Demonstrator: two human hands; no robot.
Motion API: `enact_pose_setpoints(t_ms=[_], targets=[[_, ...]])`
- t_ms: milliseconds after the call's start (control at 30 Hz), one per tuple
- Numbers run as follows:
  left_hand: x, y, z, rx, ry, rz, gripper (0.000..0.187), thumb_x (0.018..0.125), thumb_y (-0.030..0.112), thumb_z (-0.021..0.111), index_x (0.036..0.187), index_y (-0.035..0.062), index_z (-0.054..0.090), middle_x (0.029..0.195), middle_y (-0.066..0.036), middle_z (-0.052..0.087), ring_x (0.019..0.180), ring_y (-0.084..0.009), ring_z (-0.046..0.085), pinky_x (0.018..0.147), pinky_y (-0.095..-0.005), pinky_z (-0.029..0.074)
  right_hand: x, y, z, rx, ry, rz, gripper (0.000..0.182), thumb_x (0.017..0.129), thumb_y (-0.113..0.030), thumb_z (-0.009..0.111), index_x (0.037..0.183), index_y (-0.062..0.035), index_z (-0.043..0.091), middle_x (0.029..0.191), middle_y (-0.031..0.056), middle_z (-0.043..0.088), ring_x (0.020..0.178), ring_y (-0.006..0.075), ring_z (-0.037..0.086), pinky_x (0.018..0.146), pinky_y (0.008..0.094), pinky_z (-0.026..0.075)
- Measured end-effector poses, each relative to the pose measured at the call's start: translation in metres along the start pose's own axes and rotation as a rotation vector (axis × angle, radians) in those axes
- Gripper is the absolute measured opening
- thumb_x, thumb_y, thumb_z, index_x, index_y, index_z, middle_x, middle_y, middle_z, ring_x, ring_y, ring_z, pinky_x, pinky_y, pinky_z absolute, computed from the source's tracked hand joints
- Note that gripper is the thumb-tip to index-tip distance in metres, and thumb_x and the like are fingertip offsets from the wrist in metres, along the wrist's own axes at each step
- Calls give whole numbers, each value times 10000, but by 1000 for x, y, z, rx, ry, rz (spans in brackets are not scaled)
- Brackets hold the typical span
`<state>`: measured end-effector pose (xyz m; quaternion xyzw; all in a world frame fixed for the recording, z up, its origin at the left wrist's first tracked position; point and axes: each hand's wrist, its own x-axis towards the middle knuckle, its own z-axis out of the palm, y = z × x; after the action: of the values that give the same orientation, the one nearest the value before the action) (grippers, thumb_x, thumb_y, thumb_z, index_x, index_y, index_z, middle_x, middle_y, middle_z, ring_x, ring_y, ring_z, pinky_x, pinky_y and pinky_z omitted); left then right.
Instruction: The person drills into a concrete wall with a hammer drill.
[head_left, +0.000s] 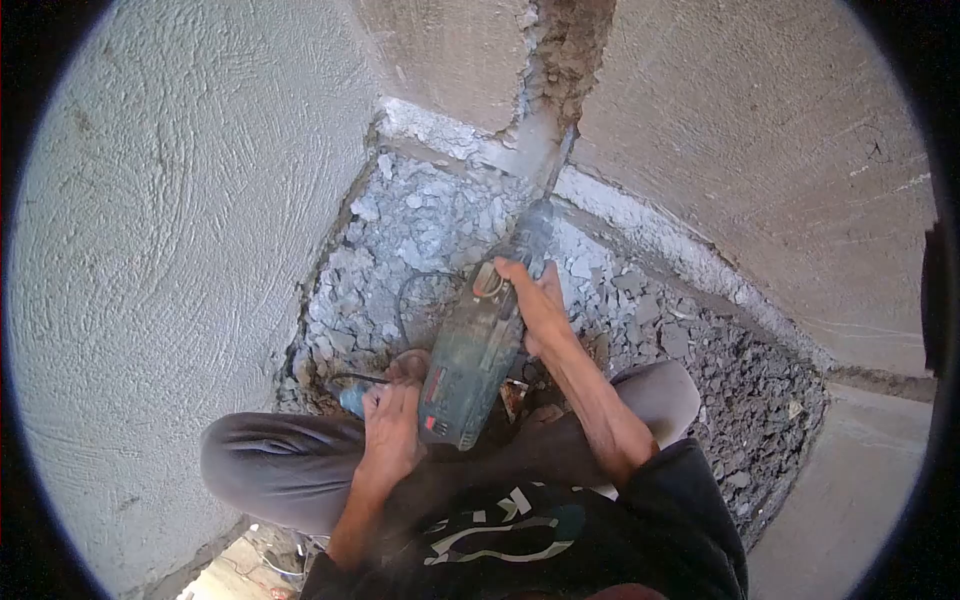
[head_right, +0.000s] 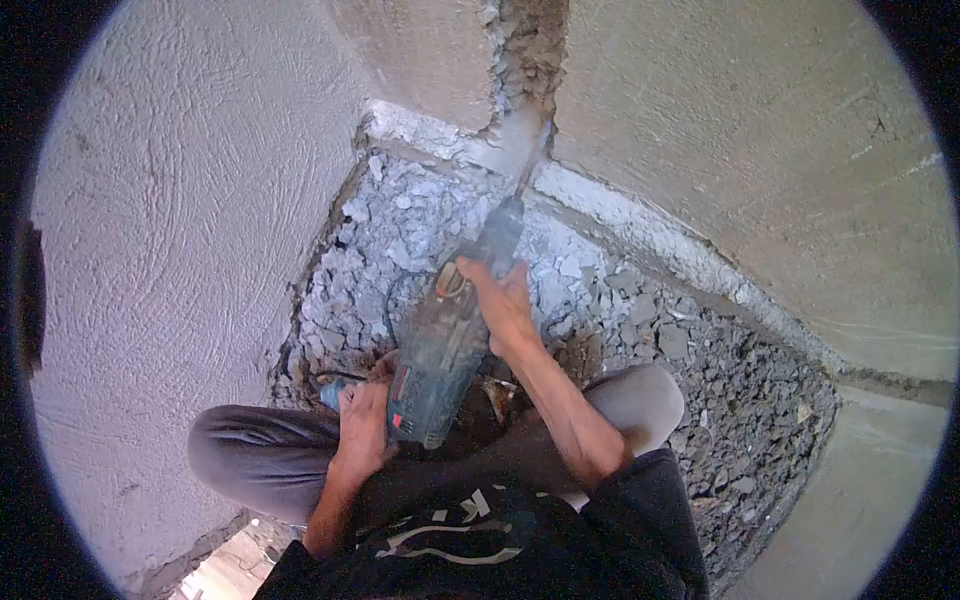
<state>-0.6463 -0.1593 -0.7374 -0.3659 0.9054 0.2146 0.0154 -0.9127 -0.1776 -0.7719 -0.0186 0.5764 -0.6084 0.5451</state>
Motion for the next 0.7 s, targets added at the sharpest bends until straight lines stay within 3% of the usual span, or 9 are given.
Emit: enact_pose_setpoints(t_ms=[67,300,400,467,600,700], targets=[[-13,4,3,-41,-24,-23,668,532,33,766,1165,5,553,1064,-172,592,1072,-352,547,901,-460,339,-8,13,-5,-7,6,6,726,812,-274,776,1263,52,309,1138,205,534,1020,273,599,783,430,572],[-27,4,7,-45,-17,2,638,511,62,788,1104,5,560,1052,-169,590,1052,-366,534,903,-469,337,-25,12,-11,21,-1,-4,793,801,-268,798,1281,101,285,1153,243,539,985,276,613,754,393,581],[-27,6,5,-42,-67,4,641,528,87,800,1116,-2,562,1056,-167,592,1047,-369,529,900,-478,333,-27,9,-12,9,-10,0,810,799,-274,801,1292,104,281,1170,249,540,1010,277,605,785,388,573],[-29,5,8,-62,-55,-23,801,536,88,803,1286,24,526,1150,-202,576,1060,-407,529,940,-472,334,-25,12,-13,-11,5,-21,806,797,-282,802,1287,103,291,1172,244,542,1025,282,600,804,394,563],[-28,4,11,-82,-24,-10,800,557,111,800,1304,26,525,1158,-195,577,1057,-396,531,936,-476,333,-24,13,-12,-39,18,-44,804,788,-313,806,1284,88,316,1177,229,548,1059,298,588,850,414,531],[-21,8,10,-22,33,3,771,556,137,823,1269,25,553,1050,-143,601,1033,-333,553,908,-447,324,-22,12,-11,2,-5,-34,794,792,-310,804,1283,83,320,1178,231,546,1056,296,588,839,416,534]])
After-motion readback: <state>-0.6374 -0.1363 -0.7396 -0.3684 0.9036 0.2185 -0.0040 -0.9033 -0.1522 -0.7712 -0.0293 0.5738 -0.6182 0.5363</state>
